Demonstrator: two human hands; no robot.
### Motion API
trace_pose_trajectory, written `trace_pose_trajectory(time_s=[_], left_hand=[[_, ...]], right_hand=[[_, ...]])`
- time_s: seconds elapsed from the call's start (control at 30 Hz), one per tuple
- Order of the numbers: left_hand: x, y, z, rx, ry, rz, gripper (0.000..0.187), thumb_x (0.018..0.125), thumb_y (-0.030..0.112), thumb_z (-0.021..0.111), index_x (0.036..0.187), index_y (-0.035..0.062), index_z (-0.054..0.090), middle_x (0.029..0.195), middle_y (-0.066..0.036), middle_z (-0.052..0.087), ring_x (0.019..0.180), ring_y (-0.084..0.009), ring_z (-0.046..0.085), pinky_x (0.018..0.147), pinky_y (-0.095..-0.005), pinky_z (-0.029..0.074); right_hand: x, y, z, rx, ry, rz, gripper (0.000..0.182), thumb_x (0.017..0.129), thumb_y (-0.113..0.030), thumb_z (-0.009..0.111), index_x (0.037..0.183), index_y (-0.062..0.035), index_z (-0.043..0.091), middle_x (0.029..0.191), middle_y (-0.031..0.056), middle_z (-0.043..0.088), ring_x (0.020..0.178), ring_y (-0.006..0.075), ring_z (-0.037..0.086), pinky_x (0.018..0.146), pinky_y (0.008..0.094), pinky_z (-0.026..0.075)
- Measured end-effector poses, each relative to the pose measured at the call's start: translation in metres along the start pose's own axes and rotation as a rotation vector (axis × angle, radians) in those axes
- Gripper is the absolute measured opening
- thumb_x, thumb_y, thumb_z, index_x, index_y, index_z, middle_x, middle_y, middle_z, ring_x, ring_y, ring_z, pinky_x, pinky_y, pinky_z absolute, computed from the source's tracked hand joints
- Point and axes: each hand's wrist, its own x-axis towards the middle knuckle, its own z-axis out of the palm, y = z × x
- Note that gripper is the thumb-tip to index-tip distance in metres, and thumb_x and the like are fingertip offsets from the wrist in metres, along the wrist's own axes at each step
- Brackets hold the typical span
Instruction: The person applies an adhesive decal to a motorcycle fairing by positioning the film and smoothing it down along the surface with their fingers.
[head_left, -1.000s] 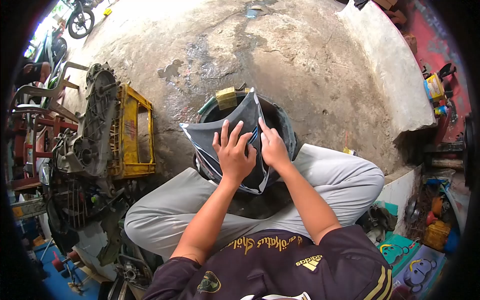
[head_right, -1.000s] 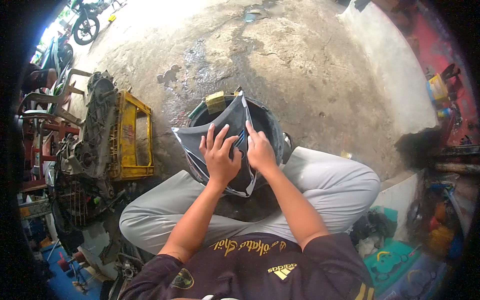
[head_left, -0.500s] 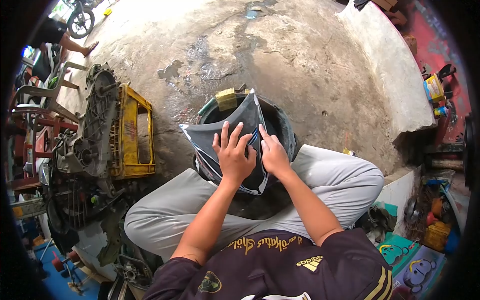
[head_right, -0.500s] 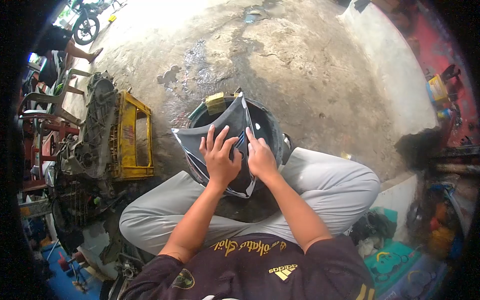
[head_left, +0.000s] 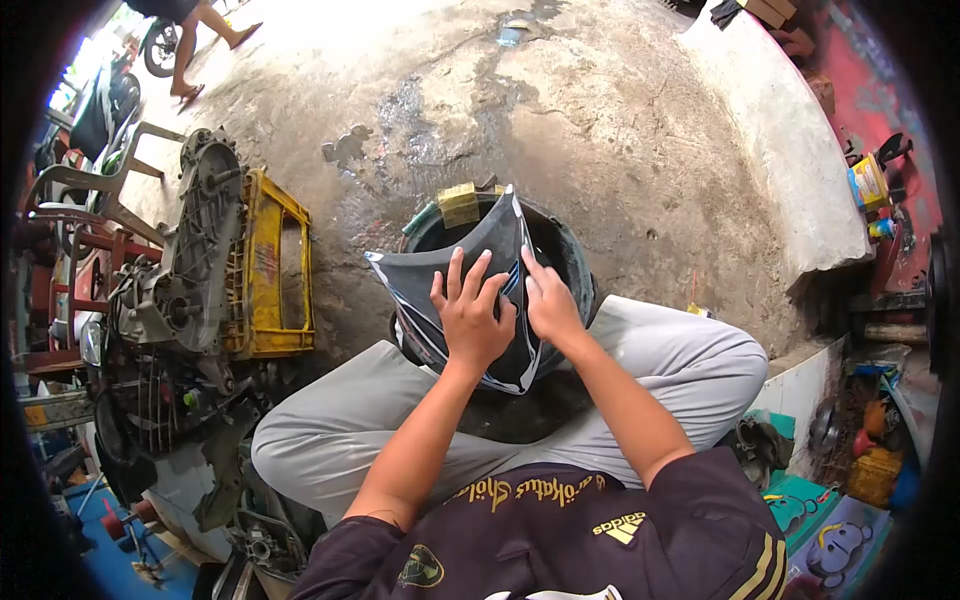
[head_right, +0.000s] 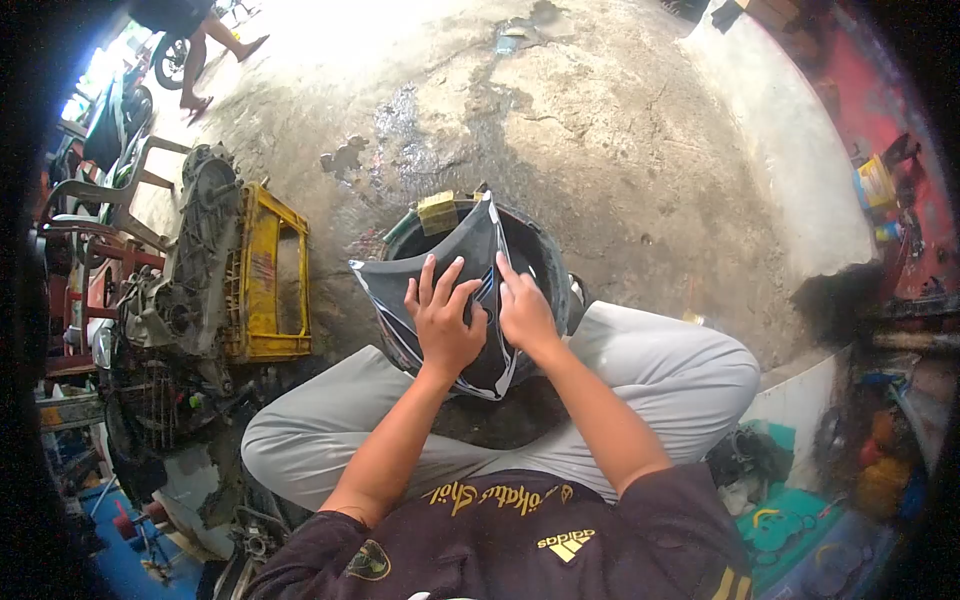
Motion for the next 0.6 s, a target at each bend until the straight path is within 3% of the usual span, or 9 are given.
trace_pose_trajectory(time_s=[0.13, 0.23, 0.27, 0.37, 0.43, 0.6], left_hand=[[-0.002, -0.002, 0.002, -0.005, 0.015, 0.011, 0.034, 0.079, 0.017, 0.073, 0.113, 0.0158, 0.078, 0.151, -0.006, 0.063, 0.158, -0.0384, 0.039, 0.125, -0.0624, 0.024], [-0.001, -0.001, 0.000, -0.006, -0.001, 0.005, 0.035, 0.079, 0.017, 0.073, 0.113, 0.0160, 0.078, 0.152, -0.006, 0.063, 0.158, -0.0384, 0.038, 0.125, -0.0627, 0.024], [-0.001, -0.001, -0.001, -0.004, 0.002, 0.009, 0.035, 0.079, 0.017, 0.073, 0.113, 0.0160, 0.078, 0.152, -0.006, 0.063, 0.158, -0.0384, 0.038, 0.125, -0.0627, 0.024], [0.000, 0.001, 0.000, -0.002, -0.014, -0.003, 0.035, 0.079, 0.016, 0.073, 0.114, 0.0160, 0.078, 0.153, -0.006, 0.062, 0.158, -0.0384, 0.038, 0.126, -0.0630, 0.024], [-0.001, 0.000, 0.000, 0.003, -0.009, 0.002, 0.036, 0.078, 0.016, 0.073, 0.114, 0.0159, 0.078, 0.153, -0.006, 0.062, 0.158, -0.0384, 0.037, 0.126, -0.0632, 0.023], [-0.001, 0.000, 0.000, -0.009, -0.008, -0.005, 0.036, 0.078, 0.017, 0.073, 0.114, 0.0159, 0.078, 0.152, -0.007, 0.063, 0.158, -0.0387, 0.038, 0.126, -0.0632, 0.023]], right_hand=[[-0.014, 0.001, 0.003, 0.032, -0.013, 0.027, 0.056, 0.109, -0.012, 0.051, 0.164, -0.0208, 0.049, 0.110, 0.0230, 0.063, 0.106, 0.0428, 0.065, 0.098, 0.0468, 0.051], [0.018, 0.004, 0.005, 0.053, 0.034, 0.004, 0.055, 0.110, -0.012, 0.050, 0.164, -0.0206, 0.050, 0.114, 0.0236, 0.064, 0.109, 0.0431, 0.066, 0.101, 0.0462, 0.050], [0.033, 0.003, 0.003, 0.068, 0.022, 0.041, 0.054, 0.110, -0.013, 0.050, 0.164, -0.0203, 0.050, 0.127, 0.0255, 0.067, 0.120, 0.0442, 0.065, 0.108, 0.0456, 0.049], [0.074, 0.019, 0.014, 0.070, 0.120, -0.064, 0.053, 0.109, -0.017, 0.051, 0.162, -0.0232, 0.052, 0.118, 0.0277, 0.067, 0.111, 0.0473, 0.066, 0.102, 0.0528, 0.050], [0.079, 0.015, 0.010, 0.055, 0.090, -0.045, 0.055, 0.109, -0.018, 0.051, 0.164, -0.0235, 0.050, 0.123, 0.0284, 0.067, 0.115, 0.0474, 0.066, 0.105, 0.0529, 0.049], [0.040, 0.013, 0.009, 0.045, 0.073, -0.062, 0.057, 0.109, -0.016, 0.052, 0.165, -0.0231, 0.048, 0.114, 0.0261, 0.066, 0.109, 0.0467, 0.066, 0.099, 0.0525, 0.051]])
